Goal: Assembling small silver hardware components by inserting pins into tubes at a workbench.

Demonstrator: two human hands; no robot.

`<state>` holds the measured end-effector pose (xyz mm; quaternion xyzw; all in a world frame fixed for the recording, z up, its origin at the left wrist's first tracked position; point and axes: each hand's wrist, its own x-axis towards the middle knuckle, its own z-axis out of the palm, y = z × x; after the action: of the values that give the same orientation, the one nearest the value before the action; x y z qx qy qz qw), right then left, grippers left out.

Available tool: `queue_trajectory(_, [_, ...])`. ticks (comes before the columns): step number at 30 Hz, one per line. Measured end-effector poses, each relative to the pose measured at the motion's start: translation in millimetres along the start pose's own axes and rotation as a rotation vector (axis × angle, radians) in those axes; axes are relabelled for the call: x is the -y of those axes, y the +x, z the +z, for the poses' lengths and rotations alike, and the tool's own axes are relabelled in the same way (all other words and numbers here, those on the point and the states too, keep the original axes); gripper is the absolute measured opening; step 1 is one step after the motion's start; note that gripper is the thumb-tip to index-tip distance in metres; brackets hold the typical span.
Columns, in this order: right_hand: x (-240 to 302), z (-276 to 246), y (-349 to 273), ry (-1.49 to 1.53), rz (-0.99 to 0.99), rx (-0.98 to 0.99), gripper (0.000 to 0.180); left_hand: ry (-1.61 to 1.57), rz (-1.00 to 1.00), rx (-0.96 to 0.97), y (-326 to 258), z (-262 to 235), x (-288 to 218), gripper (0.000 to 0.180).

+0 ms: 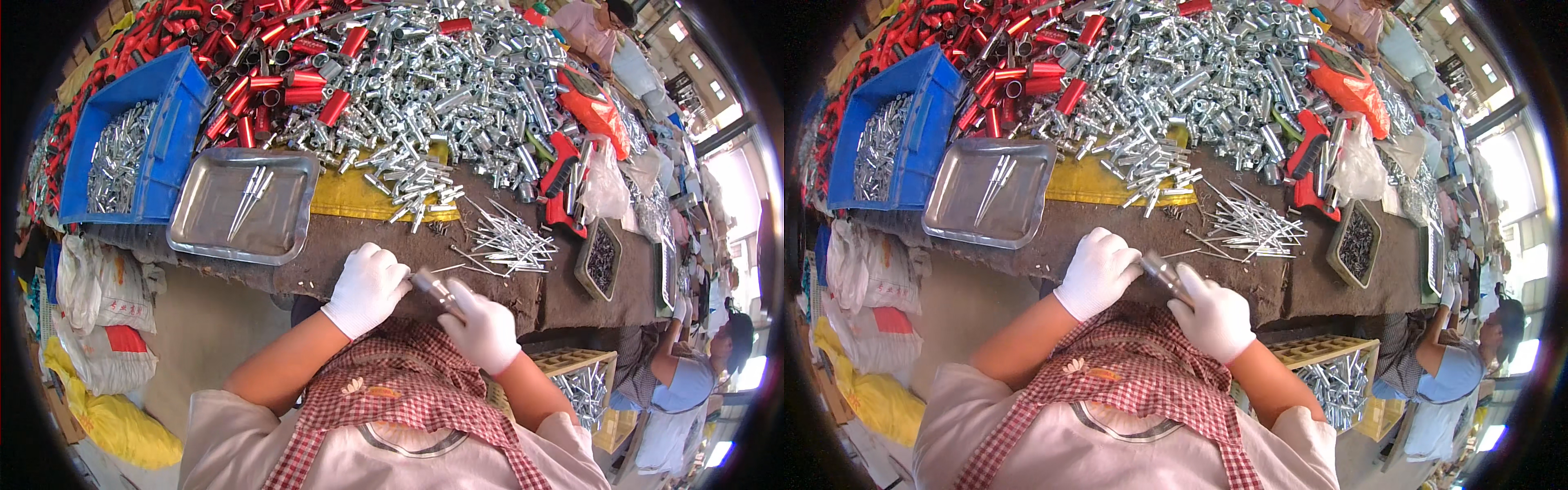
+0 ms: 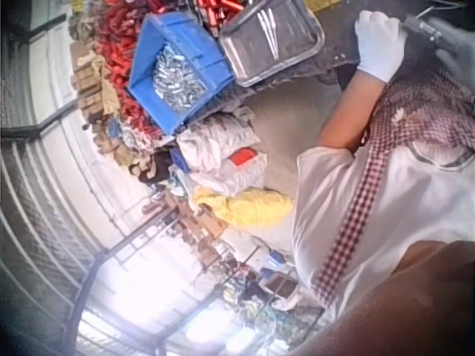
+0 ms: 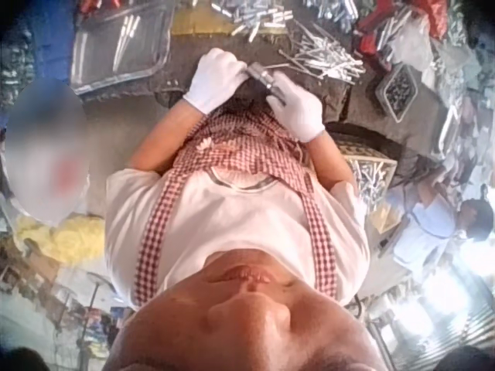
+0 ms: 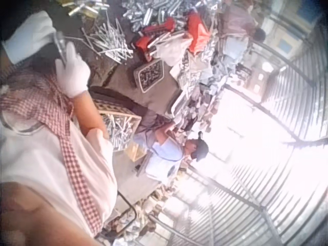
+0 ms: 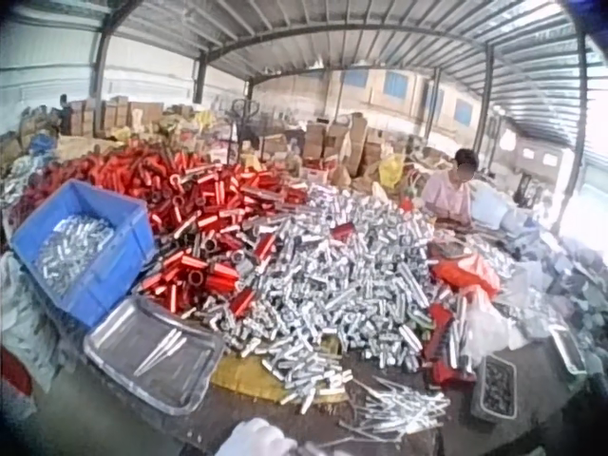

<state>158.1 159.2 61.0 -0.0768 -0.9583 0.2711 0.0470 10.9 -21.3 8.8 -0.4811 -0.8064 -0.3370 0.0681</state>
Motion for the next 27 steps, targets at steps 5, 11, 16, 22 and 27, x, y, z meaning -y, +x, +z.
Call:
queue_trajectory(5, [-2,-14,9,0.209,0.074,-0.172,0.047,-0.008,-0.023,0.012,-4,5,3,0.019])
queue_trajectory(11, [-95,-52,72,-0.223,0.070,-0.399,0.047,0.032,-0.012,-0.032,15,-6,-3,0.019])
queue_trajectory(16, [-94,-41,91,-0.428,-0.203,-0.490,0.042,0.073,0.042,-0.052,13,2,-3,0.013])
queue_trajectory(22, [3,12,53,-0.115,-0.492,-0.140,0.027,-0.351,-0.073,-0.142,9,-18,-13,0.014])
queue_trajectory(27, [31,40,50,0.474,-0.162,-0.044,0.017,-0.537,-0.278,-0.111,2,-68,-18,0.018])
